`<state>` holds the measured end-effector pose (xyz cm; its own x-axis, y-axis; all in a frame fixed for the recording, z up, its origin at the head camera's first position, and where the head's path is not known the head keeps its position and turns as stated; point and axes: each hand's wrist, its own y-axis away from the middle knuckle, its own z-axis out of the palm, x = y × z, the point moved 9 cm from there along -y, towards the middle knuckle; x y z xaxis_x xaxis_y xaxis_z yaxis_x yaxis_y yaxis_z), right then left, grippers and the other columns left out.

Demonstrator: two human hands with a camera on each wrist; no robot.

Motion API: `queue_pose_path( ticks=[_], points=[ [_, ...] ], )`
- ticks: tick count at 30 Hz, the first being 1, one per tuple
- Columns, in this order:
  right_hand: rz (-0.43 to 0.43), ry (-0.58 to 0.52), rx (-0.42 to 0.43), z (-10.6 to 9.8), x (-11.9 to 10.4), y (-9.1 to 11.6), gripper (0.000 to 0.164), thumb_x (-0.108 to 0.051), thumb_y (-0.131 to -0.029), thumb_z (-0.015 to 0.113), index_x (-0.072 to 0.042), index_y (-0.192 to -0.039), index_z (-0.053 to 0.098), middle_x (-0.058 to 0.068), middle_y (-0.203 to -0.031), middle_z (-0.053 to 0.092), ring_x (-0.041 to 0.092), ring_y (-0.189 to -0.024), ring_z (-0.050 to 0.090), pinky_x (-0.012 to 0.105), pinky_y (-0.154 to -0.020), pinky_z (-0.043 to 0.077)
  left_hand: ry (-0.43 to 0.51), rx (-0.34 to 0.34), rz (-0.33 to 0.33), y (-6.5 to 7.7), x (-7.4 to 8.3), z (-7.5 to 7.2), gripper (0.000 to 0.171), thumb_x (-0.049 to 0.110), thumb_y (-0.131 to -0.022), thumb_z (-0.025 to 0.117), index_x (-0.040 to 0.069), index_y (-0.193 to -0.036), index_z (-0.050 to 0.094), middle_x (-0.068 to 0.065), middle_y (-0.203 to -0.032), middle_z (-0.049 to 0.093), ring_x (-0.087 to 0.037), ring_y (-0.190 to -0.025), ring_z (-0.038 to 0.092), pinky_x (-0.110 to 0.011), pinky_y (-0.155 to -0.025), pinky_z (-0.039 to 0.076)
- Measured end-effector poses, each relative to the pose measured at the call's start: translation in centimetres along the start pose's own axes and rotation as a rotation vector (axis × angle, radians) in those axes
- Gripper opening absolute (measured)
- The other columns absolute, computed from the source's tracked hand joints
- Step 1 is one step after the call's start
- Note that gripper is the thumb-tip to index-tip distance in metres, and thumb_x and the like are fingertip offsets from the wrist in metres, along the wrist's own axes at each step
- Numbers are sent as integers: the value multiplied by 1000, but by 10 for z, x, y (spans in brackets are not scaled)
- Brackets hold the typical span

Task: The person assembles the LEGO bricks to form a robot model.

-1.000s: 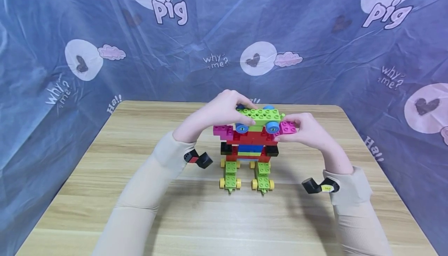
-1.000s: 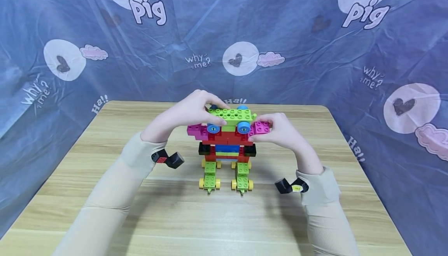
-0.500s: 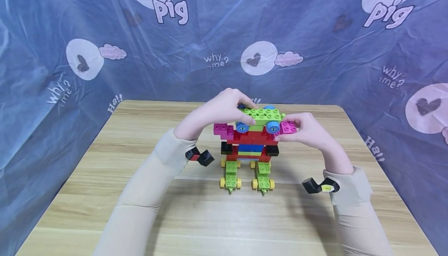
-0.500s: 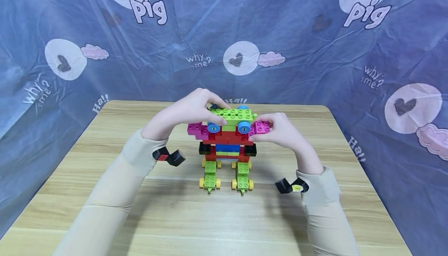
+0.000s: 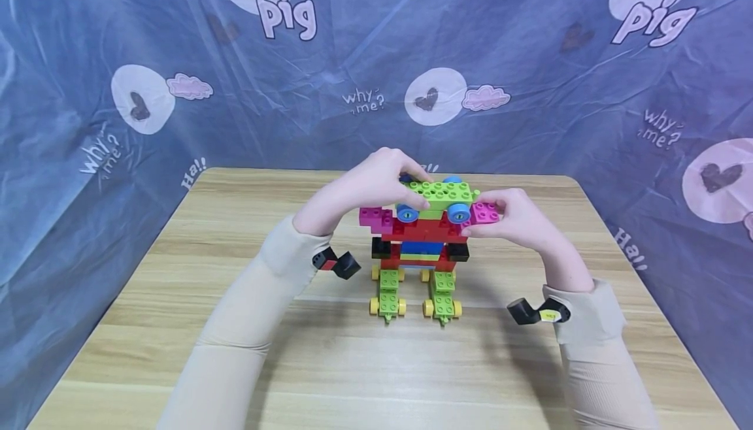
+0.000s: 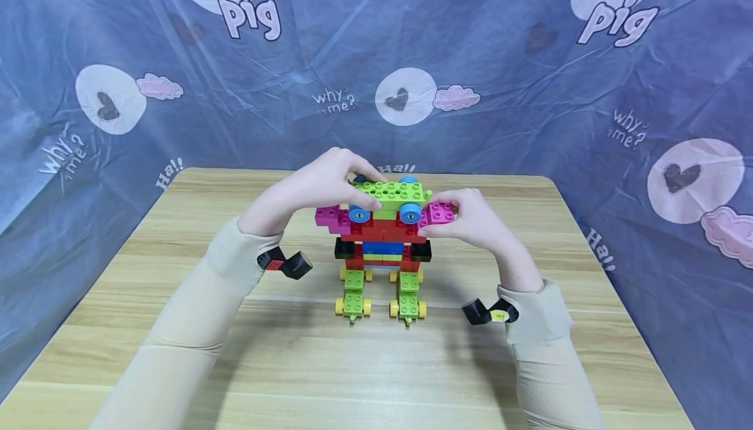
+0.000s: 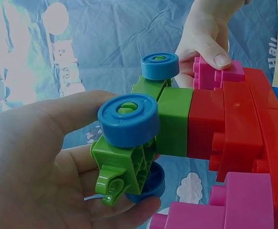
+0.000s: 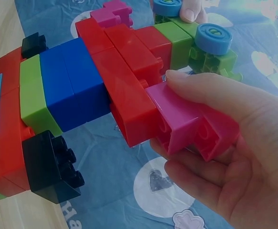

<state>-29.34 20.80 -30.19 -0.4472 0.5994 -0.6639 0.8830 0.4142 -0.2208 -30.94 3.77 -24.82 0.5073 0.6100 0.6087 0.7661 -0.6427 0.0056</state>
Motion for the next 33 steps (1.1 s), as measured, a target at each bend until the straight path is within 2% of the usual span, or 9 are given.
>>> queue_pose_path(
  ticks=[14,24,33],
  points=[
    [-4,-8,2,0,-1,0,23,-14,-73,83,-5,-83,64,-2,-60,51,10,-51,43,25,-46,38,-14,0,-2,-1,0,1,40,28,-81,76,16,-119,70,0,-122,65,-12,-106,53,-28,-84,49],
    [16,-20,-1,1,1,0,24,-13,-73,83,-4,-88,67,0,-63,57,11,-52,47,25,-47,41,-36,-12,4,0,4,0,40,27,-81,76,15,-119,70,-1,-122,66,-12,-106,54,-28,-85,50],
    [3,-24,-6,1,-1,0,23,-13,-73,83,-5,-88,66,-1,-62,55,10,-53,46,25,-47,40,-79,-37,54,1,8,1,44,29,-83,73,14,-124,67,-2,-126,64,-13,-107,57,-28,-90,49]
  ],
)
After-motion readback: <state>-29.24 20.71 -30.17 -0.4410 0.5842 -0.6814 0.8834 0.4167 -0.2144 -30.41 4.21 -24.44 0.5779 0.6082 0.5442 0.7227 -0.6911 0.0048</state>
